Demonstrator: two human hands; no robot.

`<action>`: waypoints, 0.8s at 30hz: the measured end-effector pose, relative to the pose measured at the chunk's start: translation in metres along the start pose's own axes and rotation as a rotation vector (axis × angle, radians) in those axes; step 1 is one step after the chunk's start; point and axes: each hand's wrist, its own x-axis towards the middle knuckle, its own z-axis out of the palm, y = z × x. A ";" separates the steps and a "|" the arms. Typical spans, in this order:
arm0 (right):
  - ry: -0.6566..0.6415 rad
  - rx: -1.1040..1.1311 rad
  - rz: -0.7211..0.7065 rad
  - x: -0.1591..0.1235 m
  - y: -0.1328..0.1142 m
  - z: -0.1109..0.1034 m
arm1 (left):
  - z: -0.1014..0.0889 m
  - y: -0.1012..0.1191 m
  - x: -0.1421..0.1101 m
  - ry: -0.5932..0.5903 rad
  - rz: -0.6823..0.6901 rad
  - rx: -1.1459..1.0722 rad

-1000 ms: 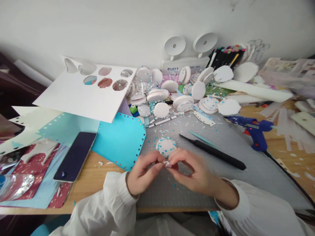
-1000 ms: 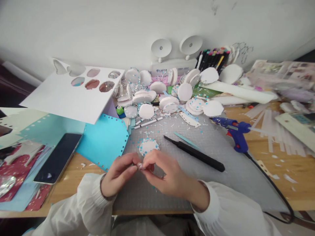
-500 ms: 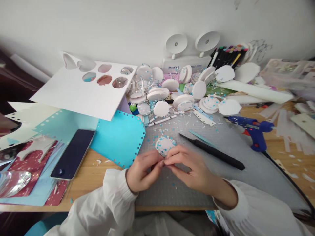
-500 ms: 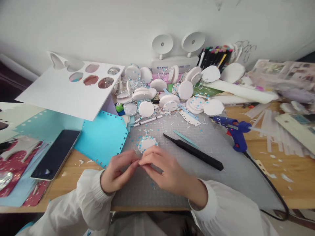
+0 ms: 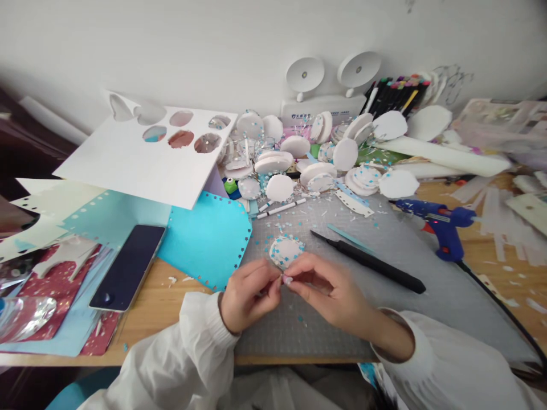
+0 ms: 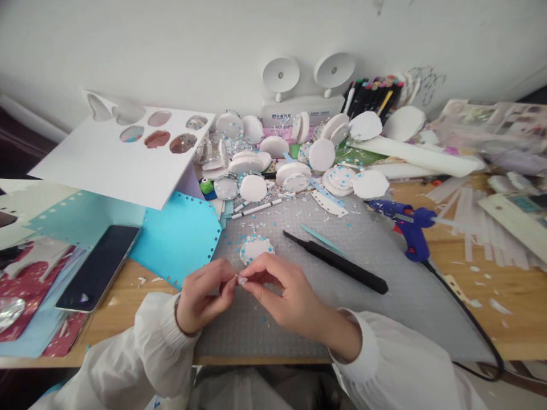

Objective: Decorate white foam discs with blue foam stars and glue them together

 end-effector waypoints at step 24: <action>0.081 0.013 -0.101 -0.006 0.004 0.011 | 0.010 0.005 -0.008 0.044 -0.190 -0.104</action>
